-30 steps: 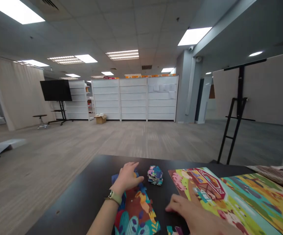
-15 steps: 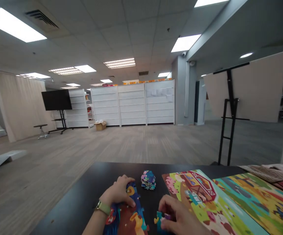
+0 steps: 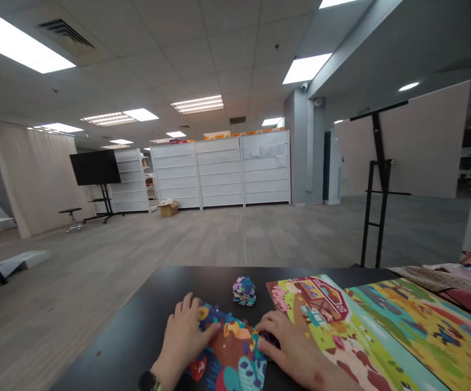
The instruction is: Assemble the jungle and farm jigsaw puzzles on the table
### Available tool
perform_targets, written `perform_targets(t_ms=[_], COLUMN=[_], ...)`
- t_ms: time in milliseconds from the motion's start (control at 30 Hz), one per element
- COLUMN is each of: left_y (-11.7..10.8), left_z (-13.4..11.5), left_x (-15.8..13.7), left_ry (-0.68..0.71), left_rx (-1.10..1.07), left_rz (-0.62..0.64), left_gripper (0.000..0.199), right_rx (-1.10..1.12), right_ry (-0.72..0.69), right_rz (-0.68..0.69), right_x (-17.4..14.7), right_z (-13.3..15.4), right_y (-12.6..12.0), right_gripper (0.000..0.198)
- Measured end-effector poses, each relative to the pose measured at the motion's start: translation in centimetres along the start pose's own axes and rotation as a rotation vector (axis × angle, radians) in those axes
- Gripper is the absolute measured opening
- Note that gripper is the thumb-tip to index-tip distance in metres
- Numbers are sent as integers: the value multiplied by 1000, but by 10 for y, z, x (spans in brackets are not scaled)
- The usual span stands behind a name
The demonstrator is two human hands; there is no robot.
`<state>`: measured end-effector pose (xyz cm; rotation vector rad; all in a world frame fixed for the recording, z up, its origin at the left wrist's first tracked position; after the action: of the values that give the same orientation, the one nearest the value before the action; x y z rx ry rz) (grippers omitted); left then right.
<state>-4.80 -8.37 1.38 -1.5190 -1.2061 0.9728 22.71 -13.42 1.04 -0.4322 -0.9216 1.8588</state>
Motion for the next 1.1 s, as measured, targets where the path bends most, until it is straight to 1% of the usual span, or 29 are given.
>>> perform_targets(t_ms=[33,67,133,167,200,267,333,400,467,500,567,633,700,767,900,1000,1100], left_y=[2,4,9,12,14,17,18,18,17,17,18,19,20,20,23,25,27], left_z=[-3,-6,-14,-18,-23,-32,-40,-46,-50,-51,-52,-51,-50,-50,-51,-56,-62], left_x=[-9,-18,-34,-40,-46,-55,-61,-65,-67,-67,-67,-66,-65,-64,-61,-58,-56], left_ry=[90,204,412,473,502,504,473,440,413,406,395,384,372,366,366,339,307], left_rx=[3,2,-7,-9,-11,-14,-21,-27,-30,-31,-30,-30,-26,-18,11,27,31], left_rz=[23,76,226,281,310,295,232,184,151,137,110,88,75,69,72,69,59], left_gripper=[72,76,81,81,80,77,75,72,71,70,68,67,67,68,66,65,66], right_rx=[-44,-85,-156,-168,-157,-92,-22,23,60,73,80,58,12,-31,-43,1,66], right_ry=[9,26,59,80,105,159,182,164,137,123,90,47,6,-9,20,27,12], right_rz=[-7,-18,-38,-39,-33,-18,8,26,9,-4,-2,31,52,45,28,2,-36], right_x=[-3,-5,-8,-8,-7,-2,6,13,18,19,17,12,6,1,4,14,24], right_z=[2,5,8,9,9,9,8,7,7,7,8,12,16,20,25,26,25], right_y=[1,1,1,1,2,1,1,0,-3,-4,-7,-5,1,11,25,23,10], right_gripper=[31,33,31,27,23,24,28,26,25,28,32,33,35,41,47,44,46])
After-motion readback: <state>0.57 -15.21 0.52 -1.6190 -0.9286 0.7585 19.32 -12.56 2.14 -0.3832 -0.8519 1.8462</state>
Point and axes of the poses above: each hand's wrist, its own x-axis towards the middle knuckle, its own y-axis out of the palm, z = x × y, the point moved 1 cm from there along x, towards the middle knuckle, and after that the axes turned 11 degrees about z, right-handed, at the moved point
